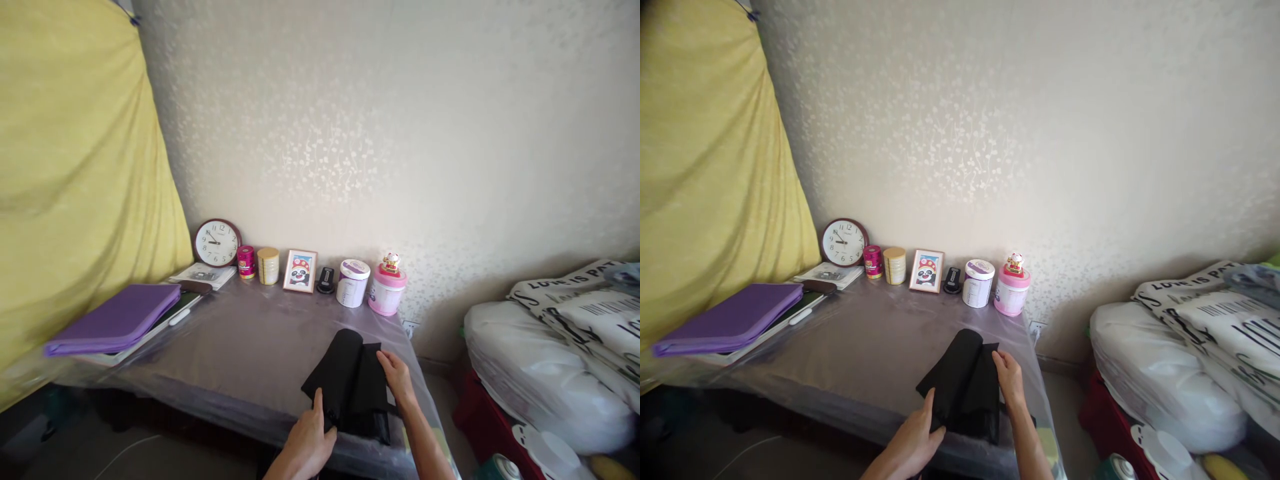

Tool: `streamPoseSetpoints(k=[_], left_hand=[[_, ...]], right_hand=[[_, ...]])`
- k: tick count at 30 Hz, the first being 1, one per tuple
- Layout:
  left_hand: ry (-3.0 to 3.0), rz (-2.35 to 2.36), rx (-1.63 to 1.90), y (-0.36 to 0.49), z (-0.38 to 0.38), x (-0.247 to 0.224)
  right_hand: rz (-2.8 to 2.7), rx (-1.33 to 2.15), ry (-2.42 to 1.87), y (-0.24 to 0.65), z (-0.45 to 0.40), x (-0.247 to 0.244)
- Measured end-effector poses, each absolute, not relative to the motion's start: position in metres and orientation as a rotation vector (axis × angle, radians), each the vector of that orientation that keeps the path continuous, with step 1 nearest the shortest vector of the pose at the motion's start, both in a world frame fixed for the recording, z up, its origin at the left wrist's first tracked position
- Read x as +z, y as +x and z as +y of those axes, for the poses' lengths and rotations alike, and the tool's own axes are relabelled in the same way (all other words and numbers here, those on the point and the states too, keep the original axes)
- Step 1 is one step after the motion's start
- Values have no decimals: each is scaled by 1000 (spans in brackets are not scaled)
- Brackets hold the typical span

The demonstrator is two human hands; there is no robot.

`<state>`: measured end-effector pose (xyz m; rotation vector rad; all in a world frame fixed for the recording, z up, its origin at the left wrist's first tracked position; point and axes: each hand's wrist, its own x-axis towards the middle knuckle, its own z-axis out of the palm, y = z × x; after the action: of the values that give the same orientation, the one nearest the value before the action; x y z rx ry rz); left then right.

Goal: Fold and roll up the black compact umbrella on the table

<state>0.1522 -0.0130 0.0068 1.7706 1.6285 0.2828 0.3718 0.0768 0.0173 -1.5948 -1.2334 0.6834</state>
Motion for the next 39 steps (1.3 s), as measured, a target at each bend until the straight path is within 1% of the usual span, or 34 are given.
streamPoseSetpoints(k=[8,14,18,23,27,33,36,39], left_hand=[[1809,1691,186,157,-12,7],[1860,1721,158,160,-14,9],[1861,1721,135,161,-13,12],[1840,1733,189,157,-18,13],[1867,1758,260,154,-27,24],[2061,1766,21,165,-26,34],[2065,1746,28,167,-20,25],[2031,1756,82,166,-16,15]], right_hand=[[-1324,630,-1550,338,103,30],[-1466,657,-1739,301,116,24],[-1573,627,-1792,285,116,22],[-1737,575,-1845,280,111,26],[-1808,579,-1834,280,108,27],[-1876,498,-1860,276,104,30],[-1905,510,-1781,276,96,33],[-1929,521,-1552,280,77,32]])
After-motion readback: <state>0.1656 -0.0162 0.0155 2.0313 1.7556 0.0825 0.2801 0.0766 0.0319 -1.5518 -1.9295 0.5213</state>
